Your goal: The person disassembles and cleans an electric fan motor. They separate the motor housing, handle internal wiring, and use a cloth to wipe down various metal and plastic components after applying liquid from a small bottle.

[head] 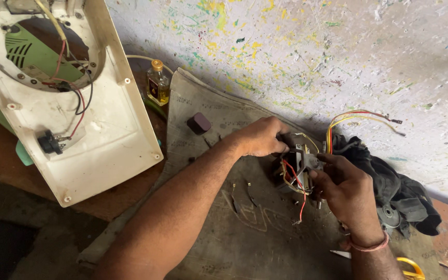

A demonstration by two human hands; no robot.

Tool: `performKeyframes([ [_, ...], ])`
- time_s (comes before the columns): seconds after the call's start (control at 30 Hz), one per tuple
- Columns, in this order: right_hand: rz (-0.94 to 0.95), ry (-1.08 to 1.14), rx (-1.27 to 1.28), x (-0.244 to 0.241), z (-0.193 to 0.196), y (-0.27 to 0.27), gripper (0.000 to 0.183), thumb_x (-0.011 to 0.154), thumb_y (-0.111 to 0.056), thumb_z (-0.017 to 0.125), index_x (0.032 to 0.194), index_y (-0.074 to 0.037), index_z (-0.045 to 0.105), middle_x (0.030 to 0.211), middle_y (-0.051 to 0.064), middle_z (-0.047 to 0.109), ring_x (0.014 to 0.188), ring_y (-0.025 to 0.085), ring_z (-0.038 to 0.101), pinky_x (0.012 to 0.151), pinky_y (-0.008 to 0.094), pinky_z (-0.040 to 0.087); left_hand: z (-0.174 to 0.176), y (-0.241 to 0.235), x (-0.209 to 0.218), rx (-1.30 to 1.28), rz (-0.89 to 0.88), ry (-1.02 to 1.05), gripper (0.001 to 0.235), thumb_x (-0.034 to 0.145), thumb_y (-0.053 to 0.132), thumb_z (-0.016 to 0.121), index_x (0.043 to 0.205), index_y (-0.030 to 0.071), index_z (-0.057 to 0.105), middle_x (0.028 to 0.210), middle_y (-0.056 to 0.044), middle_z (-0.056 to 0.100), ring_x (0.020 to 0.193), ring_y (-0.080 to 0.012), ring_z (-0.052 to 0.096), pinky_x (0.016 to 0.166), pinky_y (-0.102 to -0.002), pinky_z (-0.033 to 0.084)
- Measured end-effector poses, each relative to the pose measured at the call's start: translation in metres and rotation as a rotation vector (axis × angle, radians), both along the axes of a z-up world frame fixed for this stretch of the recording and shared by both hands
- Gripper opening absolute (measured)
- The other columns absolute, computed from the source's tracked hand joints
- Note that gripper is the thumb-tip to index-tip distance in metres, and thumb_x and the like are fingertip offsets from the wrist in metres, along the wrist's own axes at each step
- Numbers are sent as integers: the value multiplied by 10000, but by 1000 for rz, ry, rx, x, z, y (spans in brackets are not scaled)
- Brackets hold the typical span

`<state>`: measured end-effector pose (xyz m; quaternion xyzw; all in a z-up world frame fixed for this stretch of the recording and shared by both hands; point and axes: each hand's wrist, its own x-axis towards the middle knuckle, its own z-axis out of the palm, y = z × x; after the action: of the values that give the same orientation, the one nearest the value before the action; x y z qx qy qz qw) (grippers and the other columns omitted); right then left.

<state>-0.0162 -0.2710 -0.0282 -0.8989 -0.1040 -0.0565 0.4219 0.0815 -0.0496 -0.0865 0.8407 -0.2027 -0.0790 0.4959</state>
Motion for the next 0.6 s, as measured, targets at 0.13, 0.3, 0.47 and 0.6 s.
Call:
performKeyframes([
  [0.13, 11, 24, 13, 2, -2, -5, 312, 889, -23, 719, 1199, 6, 706, 717, 72, 727, 580, 86, 631, 511, 257, 505, -2, -2, 2, -31, -1, -84, 385, 803, 228, 819, 1143, 69, 736, 1097, -120, 771, 1046, -240, 728, 919, -386, 553],
  [0.3, 112, -313, -205, -1, 2, -6, 284, 878, -10, 730, 1162, 0, 736, 783, 87, 740, 639, 73, 652, 577, 254, 514, -1, 3, -1, -55, -18, -107, 335, 791, 224, 812, 1081, 64, 763, 1029, -115, 798, 985, -235, 750, 879, -386, 561],
  [0.47, 69, -233, -180, -6, 8, -3, 201, 892, -32, 729, 1091, -27, 756, 687, 77, 742, 572, 78, 665, 525, 267, 524, 4, 6, -4, -17, -6, -44, 299, 797, 221, 816, 1048, 72, 754, 982, -107, 789, 908, -237, 754, 825, -378, 573],
  [0.6, 58, -146, -114, -9, 8, -2, 153, 908, -44, 716, 1057, -23, 749, 628, 70, 723, 524, 84, 657, 486, 267, 524, 1, 6, -2, -12, 2, -85, 266, 782, 195, 839, 1001, 64, 763, 950, -106, 781, 891, -215, 734, 801, -370, 562],
])
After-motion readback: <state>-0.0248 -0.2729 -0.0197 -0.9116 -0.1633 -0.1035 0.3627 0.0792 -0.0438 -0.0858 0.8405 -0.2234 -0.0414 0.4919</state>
